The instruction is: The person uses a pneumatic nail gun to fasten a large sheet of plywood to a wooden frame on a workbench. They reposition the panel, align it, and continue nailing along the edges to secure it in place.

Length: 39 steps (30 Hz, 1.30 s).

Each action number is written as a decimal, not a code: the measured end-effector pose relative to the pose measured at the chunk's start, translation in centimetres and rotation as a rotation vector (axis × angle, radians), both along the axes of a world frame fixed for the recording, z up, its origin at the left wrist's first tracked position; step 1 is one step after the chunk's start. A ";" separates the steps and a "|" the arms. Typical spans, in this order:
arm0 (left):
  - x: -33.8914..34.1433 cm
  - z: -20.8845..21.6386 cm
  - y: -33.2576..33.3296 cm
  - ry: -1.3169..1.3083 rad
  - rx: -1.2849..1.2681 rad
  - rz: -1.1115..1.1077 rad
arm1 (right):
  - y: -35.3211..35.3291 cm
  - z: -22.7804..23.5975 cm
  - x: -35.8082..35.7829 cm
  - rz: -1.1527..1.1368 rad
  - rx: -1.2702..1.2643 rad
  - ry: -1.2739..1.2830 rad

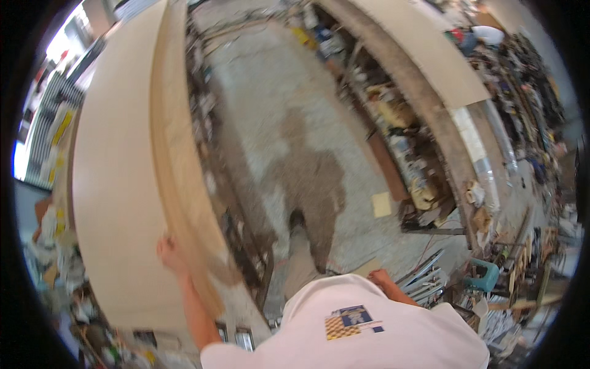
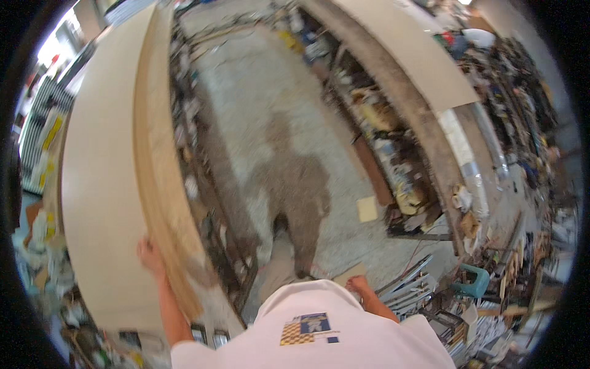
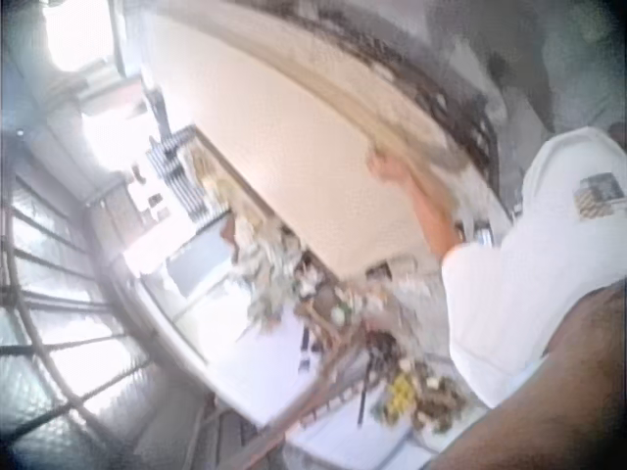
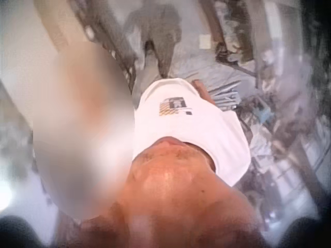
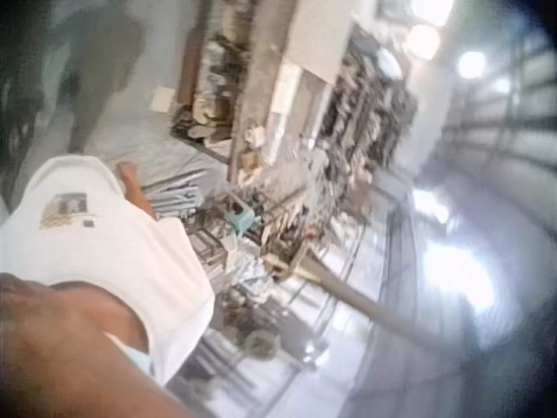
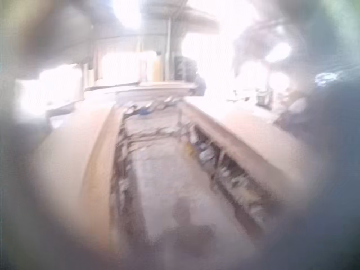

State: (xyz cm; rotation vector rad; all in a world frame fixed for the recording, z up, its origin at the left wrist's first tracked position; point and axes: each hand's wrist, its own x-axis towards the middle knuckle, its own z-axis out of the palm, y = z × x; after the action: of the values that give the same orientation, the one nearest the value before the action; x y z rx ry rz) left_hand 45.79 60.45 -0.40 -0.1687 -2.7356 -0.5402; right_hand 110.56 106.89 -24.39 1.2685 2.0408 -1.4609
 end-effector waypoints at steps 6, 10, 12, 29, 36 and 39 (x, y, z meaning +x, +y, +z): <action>-1.7 -0.5 2.0 -0.144 0.019 -0.028 | 12.2 0.7 -17.7 -0.152 -0.105 -0.019; -2.0 3.4 2.7 -0.356 -0.044 -0.040 | 17.9 9.7 -32.5 -0.620 -0.203 0.238; -2.0 5.1 2.0 -0.432 -0.076 -0.023 | 20.2 11.6 -36.4 -0.697 -0.249 0.332; -12.8 -2.4 56.9 -0.506 0.001 -0.223 | 72.8 18.0 -27.0 -1.590 0.194 0.749; -13.0 -0.6 84.6 -0.852 -0.074 -0.898 | 88.9 15.1 -29.6 -1.606 0.022 0.548; -10.8 -1.5 95.7 -0.905 0.036 -1.067 | 93.2 13.2 -24.6 -1.674 0.114 0.649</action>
State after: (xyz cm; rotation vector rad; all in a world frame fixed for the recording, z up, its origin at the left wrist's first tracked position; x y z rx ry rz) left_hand 34.99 156.18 -1.93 -1.8192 -3.2377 -1.1302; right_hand 85.99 200.06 -11.20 3.1840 0.9288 -2.5420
